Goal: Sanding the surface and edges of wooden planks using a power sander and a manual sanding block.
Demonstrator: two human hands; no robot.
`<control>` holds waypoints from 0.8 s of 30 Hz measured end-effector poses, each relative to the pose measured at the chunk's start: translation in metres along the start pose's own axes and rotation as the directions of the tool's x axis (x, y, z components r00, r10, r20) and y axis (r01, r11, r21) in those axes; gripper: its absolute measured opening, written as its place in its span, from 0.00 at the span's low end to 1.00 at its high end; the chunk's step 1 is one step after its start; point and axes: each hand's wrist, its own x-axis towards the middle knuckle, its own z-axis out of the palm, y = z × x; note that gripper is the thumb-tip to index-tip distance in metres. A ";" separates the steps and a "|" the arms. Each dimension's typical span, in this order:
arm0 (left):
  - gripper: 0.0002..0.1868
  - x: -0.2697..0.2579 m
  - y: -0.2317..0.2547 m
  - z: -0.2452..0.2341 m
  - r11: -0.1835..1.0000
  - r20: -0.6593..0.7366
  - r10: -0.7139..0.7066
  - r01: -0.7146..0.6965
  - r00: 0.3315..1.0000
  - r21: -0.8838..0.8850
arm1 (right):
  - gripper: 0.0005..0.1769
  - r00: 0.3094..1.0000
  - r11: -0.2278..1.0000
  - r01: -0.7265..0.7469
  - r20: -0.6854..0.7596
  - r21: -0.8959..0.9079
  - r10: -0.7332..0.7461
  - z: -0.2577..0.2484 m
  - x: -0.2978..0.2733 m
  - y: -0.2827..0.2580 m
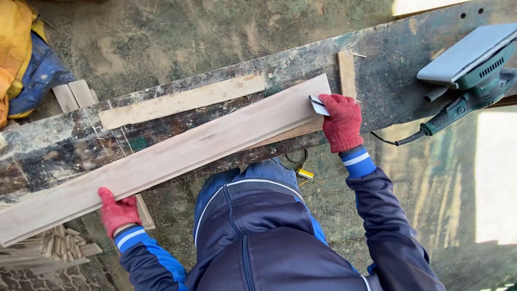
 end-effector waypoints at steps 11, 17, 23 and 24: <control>0.33 -0.124 -0.018 0.122 -0.261 0.706 0.698 -0.878 0.116 0.402 | 0.14 0.882 0.859 -0.470 0.150 0.202 0.447 -0.003 0.003 0.056; 0.52 -0.172 -0.117 0.211 -0.602 0.990 0.110 -0.799 -0.086 -0.002 | 0.18 0.838 0.864 -0.504 0.246 0.004 0.488 0.008 0.003 0.038; 0.34 -0.195 -0.095 0.222 -0.571 0.986 0.082 -0.818 -0.147 -0.074 | 0.13 0.872 0.907 -0.421 0.267 -0.019 0.410 0.013 0.002 0.048; 0.34 -0.196 -0.094 0.223 -0.568 0.986 0.085 -0.820 -0.143 -0.070 | 0.13 0.873 0.909 -0.417 0.268 -0.022 0.407 0.015 0.005 0.047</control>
